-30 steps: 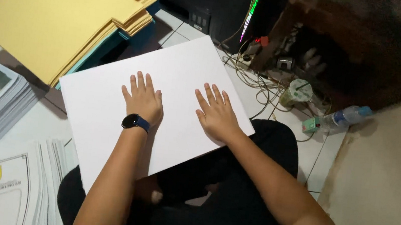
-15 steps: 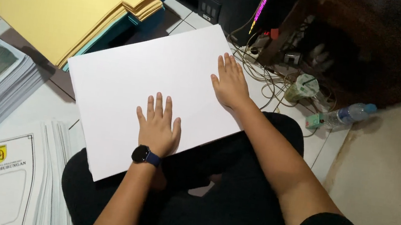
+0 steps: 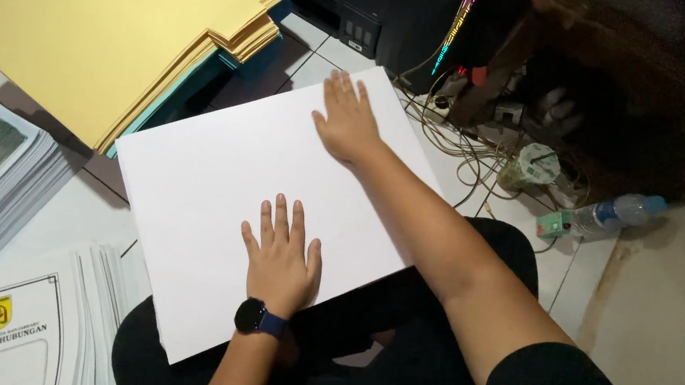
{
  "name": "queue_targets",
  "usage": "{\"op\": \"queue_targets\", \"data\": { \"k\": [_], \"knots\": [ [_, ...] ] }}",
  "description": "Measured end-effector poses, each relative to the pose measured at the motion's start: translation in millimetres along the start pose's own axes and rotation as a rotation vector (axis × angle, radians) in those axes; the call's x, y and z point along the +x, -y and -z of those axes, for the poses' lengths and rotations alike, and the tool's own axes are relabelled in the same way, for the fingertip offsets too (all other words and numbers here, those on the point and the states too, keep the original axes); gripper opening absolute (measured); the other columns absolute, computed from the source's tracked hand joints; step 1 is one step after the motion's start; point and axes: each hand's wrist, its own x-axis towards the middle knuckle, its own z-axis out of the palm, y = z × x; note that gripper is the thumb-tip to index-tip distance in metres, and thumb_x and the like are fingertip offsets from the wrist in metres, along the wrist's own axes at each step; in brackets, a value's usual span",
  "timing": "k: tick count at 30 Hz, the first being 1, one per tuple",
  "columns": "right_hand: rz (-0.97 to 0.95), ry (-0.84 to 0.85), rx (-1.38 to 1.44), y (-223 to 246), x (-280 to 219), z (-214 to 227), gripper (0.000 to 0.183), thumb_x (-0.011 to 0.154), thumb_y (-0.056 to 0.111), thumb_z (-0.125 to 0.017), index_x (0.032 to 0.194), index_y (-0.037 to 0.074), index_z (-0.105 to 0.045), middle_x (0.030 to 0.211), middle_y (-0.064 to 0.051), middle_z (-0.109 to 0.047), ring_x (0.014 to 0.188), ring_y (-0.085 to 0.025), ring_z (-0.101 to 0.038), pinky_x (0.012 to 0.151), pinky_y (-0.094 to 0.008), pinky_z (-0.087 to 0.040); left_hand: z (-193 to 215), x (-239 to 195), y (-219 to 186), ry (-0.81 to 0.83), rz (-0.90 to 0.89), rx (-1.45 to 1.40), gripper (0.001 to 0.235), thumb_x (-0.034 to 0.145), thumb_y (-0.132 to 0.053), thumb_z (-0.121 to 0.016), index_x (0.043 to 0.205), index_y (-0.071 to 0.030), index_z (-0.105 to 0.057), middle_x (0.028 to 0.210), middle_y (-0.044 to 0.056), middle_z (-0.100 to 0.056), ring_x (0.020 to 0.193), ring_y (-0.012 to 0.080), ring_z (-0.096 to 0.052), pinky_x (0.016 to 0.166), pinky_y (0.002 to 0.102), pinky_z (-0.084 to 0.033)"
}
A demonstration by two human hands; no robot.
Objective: The person sits on the floor and repeatedly folds large white documents in half, smoothing the creases with both hands. The person then places the folded documents onto a stack on the floor and picks up another document to repeat the process.
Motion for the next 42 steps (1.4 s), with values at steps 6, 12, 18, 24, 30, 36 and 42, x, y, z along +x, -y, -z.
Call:
{"op": "queue_targets", "data": {
  "k": [6,12,18,24,30,36,42],
  "knots": [
    [0.44,0.112,0.072,60.6,-4.8,-10.1,0.077,0.101,0.056,-0.02,0.162,0.009,-0.026,0.168,-0.015,-0.026,0.158,-0.028,-0.018,0.128,-0.048,-0.007,-7.3,1.4,3.6,0.011,-0.003,0.024,0.069,0.104,-0.047,-0.021,0.163,-0.012,-0.015,0.169,0.018,-0.009,0.156,0.0369,-0.003,0.118,0.064,0.003],
    [0.398,0.094,0.12,63.3,-4.7,-5.5,0.07,0.103,0.05,-0.022,0.16,0.009,-0.03,0.168,-0.014,-0.027,0.157,-0.024,-0.019,0.127,-0.045,-0.008,-11.6,2.3,5.8,-0.019,0.001,0.03,0.068,0.104,-0.048,-0.022,0.163,-0.013,-0.014,0.169,0.017,-0.01,0.156,0.0356,-0.004,0.119,0.063,0.002],
    [0.298,0.113,0.105,11.6,-43.0,16.0,0.068,0.103,0.054,-0.028,0.163,0.019,-0.028,0.169,-0.014,-0.025,0.157,-0.031,-0.015,0.125,-0.054,-0.004,-10.2,1.4,3.2,-0.056,0.025,-0.019,0.068,0.103,-0.047,-0.024,0.163,-0.015,-0.019,0.169,0.015,-0.013,0.157,0.0337,-0.005,0.12,0.061,0.003],
    [0.115,0.129,0.131,-25.6,-121.5,41.3,0.066,0.105,0.05,-0.032,0.162,0.017,-0.031,0.168,-0.019,-0.023,0.157,-0.034,-0.014,0.123,-0.058,-0.001,-10.7,2.8,1.4,-0.057,0.041,0.006,0.068,0.103,-0.048,-0.022,0.163,-0.017,-0.018,0.17,0.014,-0.014,0.157,0.0325,-0.006,0.121,0.061,0.002],
    [0.063,0.138,0.099,-34.0,-141.7,40.8,0.067,0.104,0.053,-0.031,0.162,0.019,-0.03,0.168,-0.018,-0.022,0.157,-0.033,-0.013,0.122,-0.058,0.0,-18.4,42.4,-1.4,0.174,0.124,0.151,0.069,0.104,-0.044,-0.024,0.163,-0.011,-0.011,0.171,0.017,-0.005,0.157,0.0355,-0.003,0.121,0.061,-0.006],
    [0.075,0.138,0.084,-34.4,-142.6,40.9,0.068,0.104,0.053,-0.03,0.162,0.019,-0.029,0.169,-0.019,-0.021,0.157,-0.033,-0.014,0.123,-0.058,-0.002,-18.1,122.0,18.9,0.06,0.174,0.135,0.068,0.106,-0.043,-0.021,0.162,-0.005,-0.013,0.171,0.016,-0.008,0.158,0.0316,-0.005,0.124,0.057,-0.006],
    [0.057,0.162,0.095,-31.3,-140.9,48.3,0.068,0.103,0.053,-0.032,0.161,0.018,-0.031,0.168,-0.019,-0.022,0.157,-0.033,-0.014,0.123,-0.056,-0.002,8.9,179.1,37.2,-0.048,0.239,0.049,0.074,0.107,-0.053,-0.016,0.162,-0.005,-0.017,0.171,0.015,-0.012,0.158,0.0292,-0.006,0.125,0.055,-0.004]
  ]
}}
